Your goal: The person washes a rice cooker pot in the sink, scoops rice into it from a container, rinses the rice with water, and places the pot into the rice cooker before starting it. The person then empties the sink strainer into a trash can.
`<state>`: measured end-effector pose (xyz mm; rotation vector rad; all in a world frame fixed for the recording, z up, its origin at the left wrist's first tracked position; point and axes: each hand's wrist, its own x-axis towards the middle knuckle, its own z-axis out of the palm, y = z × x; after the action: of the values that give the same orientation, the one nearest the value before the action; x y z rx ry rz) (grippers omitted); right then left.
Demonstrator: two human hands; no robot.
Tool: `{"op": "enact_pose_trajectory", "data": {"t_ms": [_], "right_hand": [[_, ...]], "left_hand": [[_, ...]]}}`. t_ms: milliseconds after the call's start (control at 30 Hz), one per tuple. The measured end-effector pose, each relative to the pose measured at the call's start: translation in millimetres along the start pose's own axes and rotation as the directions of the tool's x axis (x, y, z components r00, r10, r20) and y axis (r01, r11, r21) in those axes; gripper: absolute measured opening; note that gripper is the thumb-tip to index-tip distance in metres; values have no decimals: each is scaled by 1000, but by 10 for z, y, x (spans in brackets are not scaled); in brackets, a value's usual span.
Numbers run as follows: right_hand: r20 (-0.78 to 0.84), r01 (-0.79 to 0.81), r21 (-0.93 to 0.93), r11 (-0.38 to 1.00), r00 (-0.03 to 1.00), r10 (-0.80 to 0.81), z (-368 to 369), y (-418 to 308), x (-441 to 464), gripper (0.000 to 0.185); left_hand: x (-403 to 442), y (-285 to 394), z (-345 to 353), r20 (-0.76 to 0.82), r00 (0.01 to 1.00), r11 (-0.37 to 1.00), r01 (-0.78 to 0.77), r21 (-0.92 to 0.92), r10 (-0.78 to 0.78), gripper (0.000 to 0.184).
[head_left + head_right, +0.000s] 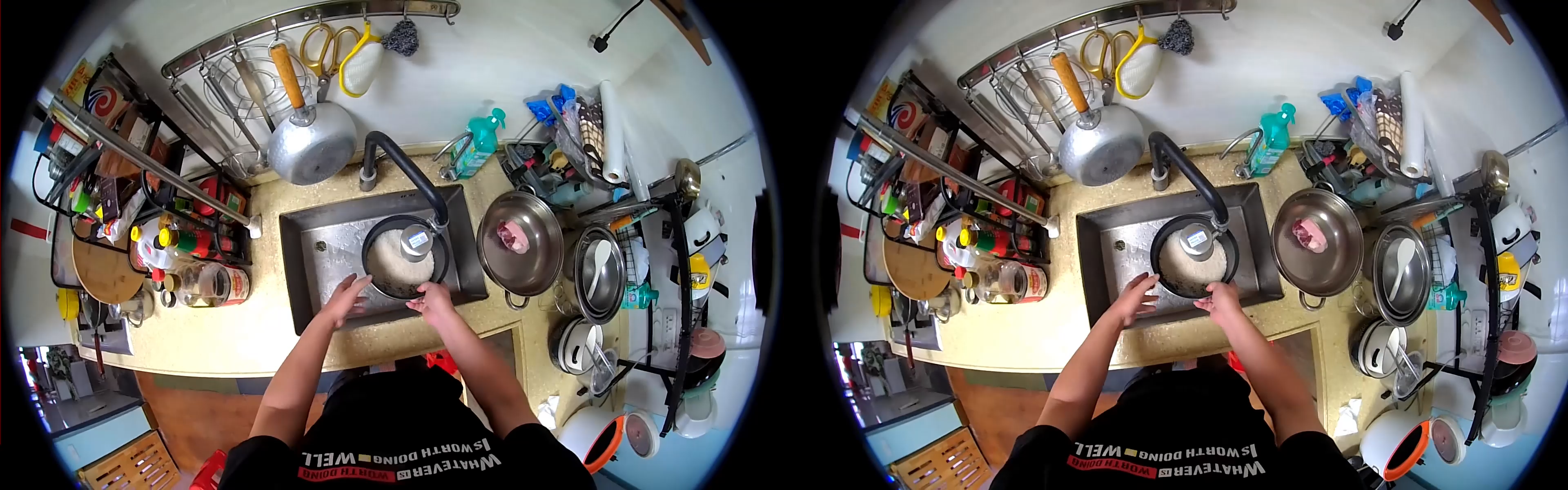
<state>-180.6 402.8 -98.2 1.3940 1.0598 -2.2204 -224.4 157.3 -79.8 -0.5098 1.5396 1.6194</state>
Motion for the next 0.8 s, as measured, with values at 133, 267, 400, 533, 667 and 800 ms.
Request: {"op": "enact_pose_trajectory", "data": {"t_ms": [133, 267, 400, 533, 667, 800], "right_hand": [[-11, 129, -32, 991, 991, -130, 208, 31, -225, 41], [-10, 141, -44, 989, 990, -142, 149, 38, -233, 42], [-35, 146, -1, 989, 989, -146, -11, 1, -202, 41], [-75, 162, 21, 986, 984, -160, -201, -22, -138, 38], [-139, 194, 7, 981, 972, -191, -158, -155, -494, 34], [-163, 174, 24, 984, 972, -168, -300, -89, -521, 25]], "left_hand": [[178, -80, 261, 167, 977, 964, 164, -208, -130, 78], [304, -40, 436, 313, 934, 904, 278, -325, -175, 36], [246, 97, 730, 162, 981, 923, 154, -351, -103, 34], [443, 47, 839, 183, 978, 913, 167, -373, -104, 52], [380, 139, 972, 210, 959, 924, 245, -292, -188, 42], [381, 99, 1015, 263, 930, 935, 307, -179, -256, 30]]}}
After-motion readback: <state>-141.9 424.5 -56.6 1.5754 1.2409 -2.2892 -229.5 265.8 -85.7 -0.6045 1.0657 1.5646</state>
